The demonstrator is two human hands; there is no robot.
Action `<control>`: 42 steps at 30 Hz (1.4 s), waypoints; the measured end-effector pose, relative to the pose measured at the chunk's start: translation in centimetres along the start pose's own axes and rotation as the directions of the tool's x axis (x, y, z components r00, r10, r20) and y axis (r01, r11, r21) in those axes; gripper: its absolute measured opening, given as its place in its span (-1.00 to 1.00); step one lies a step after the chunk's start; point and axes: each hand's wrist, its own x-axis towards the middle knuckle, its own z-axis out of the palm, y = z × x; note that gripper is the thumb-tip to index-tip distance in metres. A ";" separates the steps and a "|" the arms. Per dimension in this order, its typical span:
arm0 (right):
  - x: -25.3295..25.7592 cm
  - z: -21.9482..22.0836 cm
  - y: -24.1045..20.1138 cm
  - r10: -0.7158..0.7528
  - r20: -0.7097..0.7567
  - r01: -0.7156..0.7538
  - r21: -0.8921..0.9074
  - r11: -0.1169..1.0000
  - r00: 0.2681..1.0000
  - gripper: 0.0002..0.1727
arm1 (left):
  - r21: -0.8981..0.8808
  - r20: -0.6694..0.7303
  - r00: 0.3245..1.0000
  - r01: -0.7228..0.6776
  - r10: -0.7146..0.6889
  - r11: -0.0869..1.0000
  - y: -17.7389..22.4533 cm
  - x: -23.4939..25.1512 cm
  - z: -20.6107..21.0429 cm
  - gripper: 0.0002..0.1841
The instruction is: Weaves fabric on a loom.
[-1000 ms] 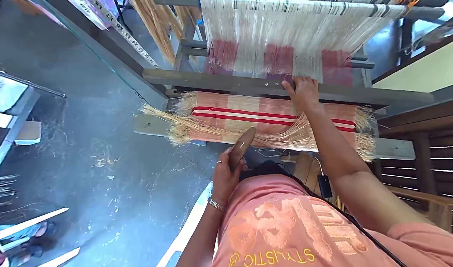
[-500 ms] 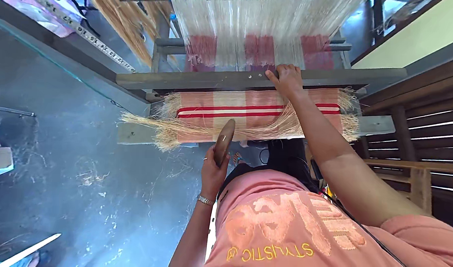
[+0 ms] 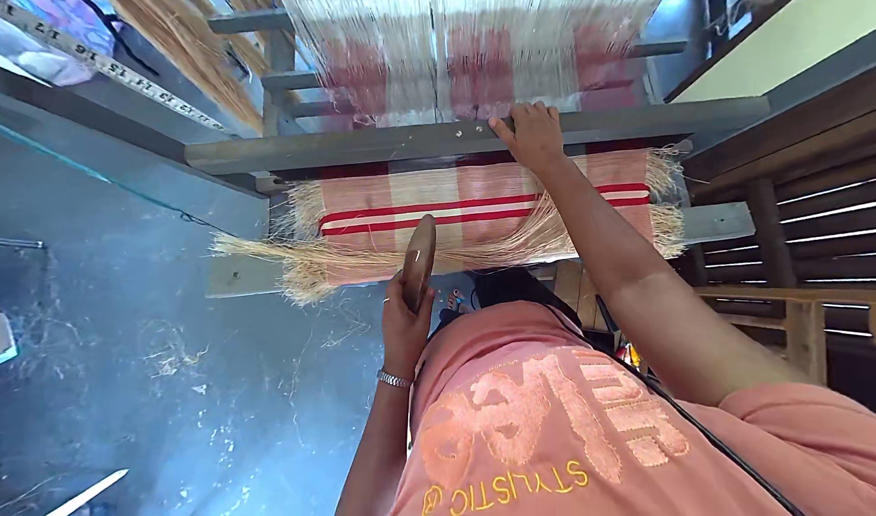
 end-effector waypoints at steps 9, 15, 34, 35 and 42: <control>-1.0 -2.2 2.2 -0.147 0.125 0.090 0.375 0.923 0.981 -0.32 | 0.167 0.241 0.965 -0.151 0.108 0.974 1.7 6.0 0.5 -0.28; -6.0 -7.2 10.0 0.246 -0.131 -0.008 0.868 0.497 0.960 -0.51 | 0.266 0.288 0.907 -0.385 0.308 0.884 3.2 13.2 1.8 -0.41; -15.0 2.0 15.0 0.628 0.261 -0.625 0.621 0.472 0.733 -0.48 | 0.287 0.283 0.803 -0.593 0.525 0.752 -1.5 9.2 4.9 -0.32; -14.3 2.3 14.6 0.647 0.239 -0.628 0.616 0.475 0.724 -0.46 | 0.297 0.271 0.809 -0.586 0.521 0.754 -1.7 9.3 5.0 -0.32; -13.6 1.8 16.5 0.655 0.370 -0.492 0.871 0.003 0.658 -0.63 | 0.437 0.134 0.857 -0.502 0.498 0.746 -4.0 10.5 6.7 -0.38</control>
